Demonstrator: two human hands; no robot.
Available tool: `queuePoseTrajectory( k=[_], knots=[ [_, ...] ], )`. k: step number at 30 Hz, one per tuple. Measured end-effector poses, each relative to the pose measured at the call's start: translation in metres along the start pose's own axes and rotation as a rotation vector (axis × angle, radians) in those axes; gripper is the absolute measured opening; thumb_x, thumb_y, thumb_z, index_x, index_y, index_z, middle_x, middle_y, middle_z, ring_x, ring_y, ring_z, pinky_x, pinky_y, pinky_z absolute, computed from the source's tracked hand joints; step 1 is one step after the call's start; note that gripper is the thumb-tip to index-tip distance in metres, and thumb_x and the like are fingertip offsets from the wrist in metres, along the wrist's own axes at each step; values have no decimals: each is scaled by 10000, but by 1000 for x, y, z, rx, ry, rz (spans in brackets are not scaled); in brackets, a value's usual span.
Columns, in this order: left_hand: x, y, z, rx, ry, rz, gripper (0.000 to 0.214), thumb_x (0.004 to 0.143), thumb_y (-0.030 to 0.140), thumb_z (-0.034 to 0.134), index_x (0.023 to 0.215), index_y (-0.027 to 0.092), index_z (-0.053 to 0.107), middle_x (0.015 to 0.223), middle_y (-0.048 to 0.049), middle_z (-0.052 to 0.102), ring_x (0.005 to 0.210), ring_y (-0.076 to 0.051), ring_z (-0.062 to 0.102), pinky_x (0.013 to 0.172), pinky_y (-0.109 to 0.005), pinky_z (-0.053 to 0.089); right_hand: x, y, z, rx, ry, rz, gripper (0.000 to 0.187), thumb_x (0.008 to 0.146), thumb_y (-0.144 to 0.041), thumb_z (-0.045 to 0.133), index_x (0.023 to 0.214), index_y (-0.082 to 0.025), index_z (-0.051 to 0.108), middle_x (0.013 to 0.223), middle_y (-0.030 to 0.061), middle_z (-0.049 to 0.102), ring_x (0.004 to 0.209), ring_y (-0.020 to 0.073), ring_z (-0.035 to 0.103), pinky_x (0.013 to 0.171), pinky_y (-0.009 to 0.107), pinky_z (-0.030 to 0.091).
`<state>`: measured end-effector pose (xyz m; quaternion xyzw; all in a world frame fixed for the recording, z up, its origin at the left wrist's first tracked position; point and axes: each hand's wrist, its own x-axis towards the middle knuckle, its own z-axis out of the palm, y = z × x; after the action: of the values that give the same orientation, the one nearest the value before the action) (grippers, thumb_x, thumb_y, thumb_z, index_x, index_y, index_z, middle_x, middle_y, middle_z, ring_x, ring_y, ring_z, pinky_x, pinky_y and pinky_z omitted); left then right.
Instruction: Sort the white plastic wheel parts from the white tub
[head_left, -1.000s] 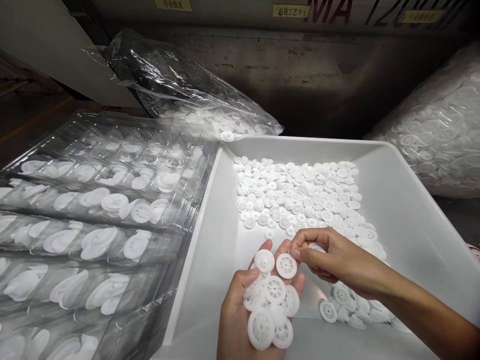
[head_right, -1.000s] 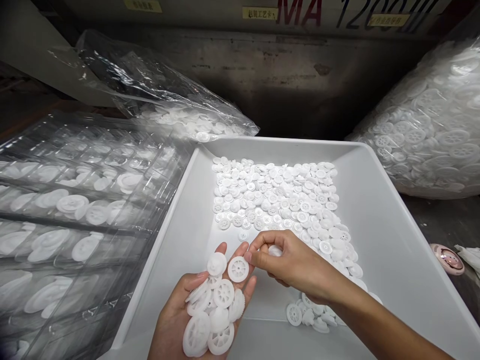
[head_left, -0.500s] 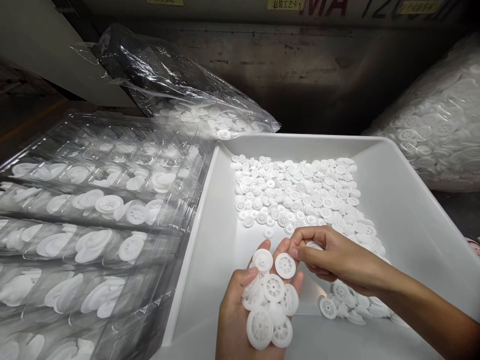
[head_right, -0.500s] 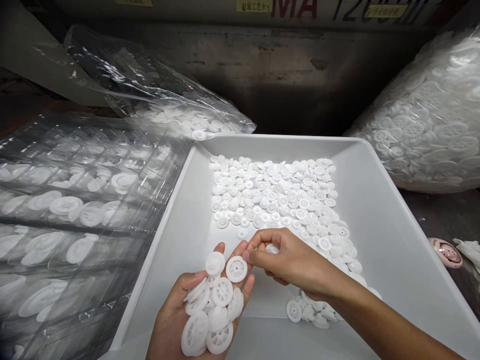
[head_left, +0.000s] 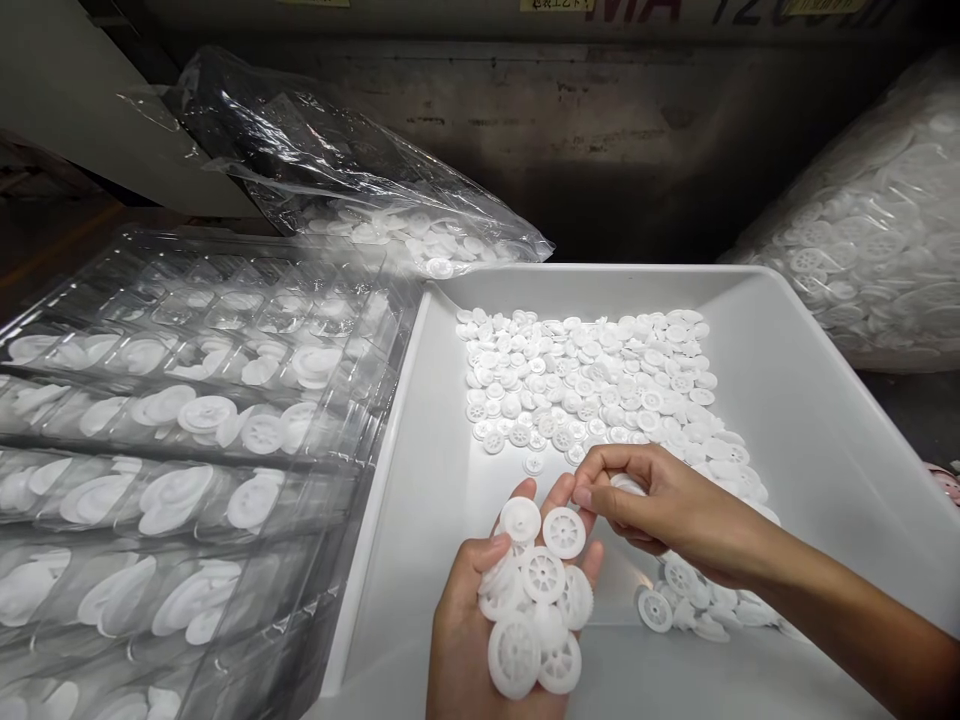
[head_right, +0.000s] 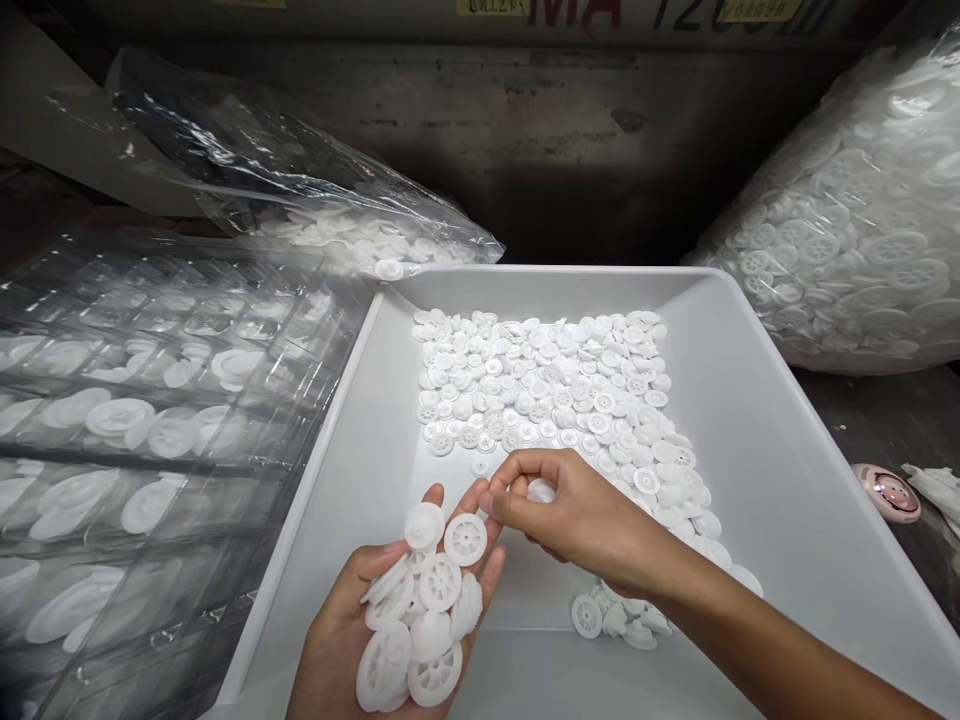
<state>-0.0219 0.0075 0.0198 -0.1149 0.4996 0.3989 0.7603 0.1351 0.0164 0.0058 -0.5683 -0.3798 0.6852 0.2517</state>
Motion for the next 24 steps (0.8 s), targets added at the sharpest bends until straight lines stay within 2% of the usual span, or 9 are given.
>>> queuePoseTrajectory(
  k=[4,7,9,12,14,20,24],
  knots=[
    [0,0,1,-9,-26,-13,462,736,177,483,1196,154,524,1102,-178,668,979,-284,640,780,-400,556,-4,-5,0,-19,69,-50,126,827,-341,586,785,-222,578,631,-61,412,496,61,303,447,212,232],
    [1,-1,1,-54,3,-15,465,742,170,501,1207,170,514,1048,-141,698,938,-262,660,837,-432,533,-10,-12,3,-209,116,-187,79,807,-324,631,855,-262,628,613,-62,415,572,91,395,608,239,358],
    [2,-1,-2,-94,-11,-49,460,764,174,495,1223,163,497,1015,-130,711,950,-261,656,888,-444,500,-13,-15,4,-351,67,-279,152,791,-322,657,938,-286,645,618,-57,470,601,109,433,671,258,389],
    [4,-1,-7,-104,-101,-89,462,802,158,457,1263,138,452,986,-133,718,1009,-268,628,931,-442,462,-14,-14,5,-490,-25,-364,216,808,-323,639,1023,-307,634,821,-33,613,627,106,456,611,234,403],
    [4,0,-10,-93,-144,-89,473,811,138,443,1283,133,426,950,-123,728,1028,-257,620,933,-426,459,-13,-13,6,-560,-39,-385,215,835,-324,607,1049,-318,625,889,-37,633,650,103,463,600,221,400],
    [4,1,-8,-61,-123,-85,512,801,131,482,1305,155,401,934,-118,730,1037,-260,616,939,-425,451,-15,-11,6,-617,-11,-397,201,842,-267,587,1034,-321,611,792,-60,611,621,84,453,595,198,387],
    [5,-1,-6,-114,-84,-78,519,768,146,487,1284,147,426,1041,-144,699,1057,-289,601,963,-477,428,-16,-7,5,-634,85,-385,238,806,-224,615,1018,-325,581,634,-79,490,571,81,450,568,198,370]
  ],
)
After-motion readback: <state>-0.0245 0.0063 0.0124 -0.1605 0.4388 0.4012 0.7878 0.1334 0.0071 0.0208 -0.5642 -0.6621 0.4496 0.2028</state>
